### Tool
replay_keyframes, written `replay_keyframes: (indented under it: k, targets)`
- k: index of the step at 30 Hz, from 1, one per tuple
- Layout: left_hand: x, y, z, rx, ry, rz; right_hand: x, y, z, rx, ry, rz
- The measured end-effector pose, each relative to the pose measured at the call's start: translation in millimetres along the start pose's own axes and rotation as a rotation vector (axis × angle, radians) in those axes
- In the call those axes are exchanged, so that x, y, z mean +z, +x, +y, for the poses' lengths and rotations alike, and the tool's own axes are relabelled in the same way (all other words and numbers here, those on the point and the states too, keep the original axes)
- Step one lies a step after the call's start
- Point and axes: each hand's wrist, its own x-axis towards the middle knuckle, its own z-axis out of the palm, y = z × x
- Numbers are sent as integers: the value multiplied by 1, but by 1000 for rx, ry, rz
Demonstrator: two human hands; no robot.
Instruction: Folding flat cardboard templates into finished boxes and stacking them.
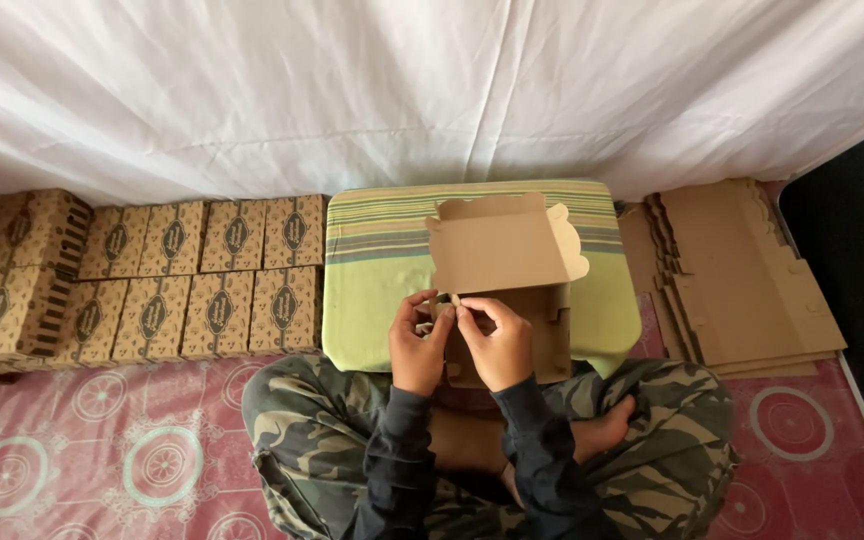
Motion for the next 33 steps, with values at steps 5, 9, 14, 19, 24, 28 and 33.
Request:
replay_keyframes:
  k: [5, 9, 14, 19, 24, 28, 33]
  targets:
    - [5, -4, 8, 83, 134, 25, -2, 0, -2, -87, -60, 6]
    - [9, -10, 23, 137, 258, 37, -4, -1, -8, -146, -118, 7]
    - [7, -11, 30, 188, 300, 51, -5, -1, -9, -153, -61, -15]
    - [3, -9, 22, 149, 213, 36, -2, -1, 2, -97, 55, -47]
    - [0, -9, 21, 81, 22, 35, -2, -2, 2, -25, 110, -83]
    - [-2, -4, 12, -47, -72, 61, -1, 0, 17, 135, 242, -145]
    - [0, -4, 10, -114, -128, 132, 2, -1, 20, 223, 332, -176]
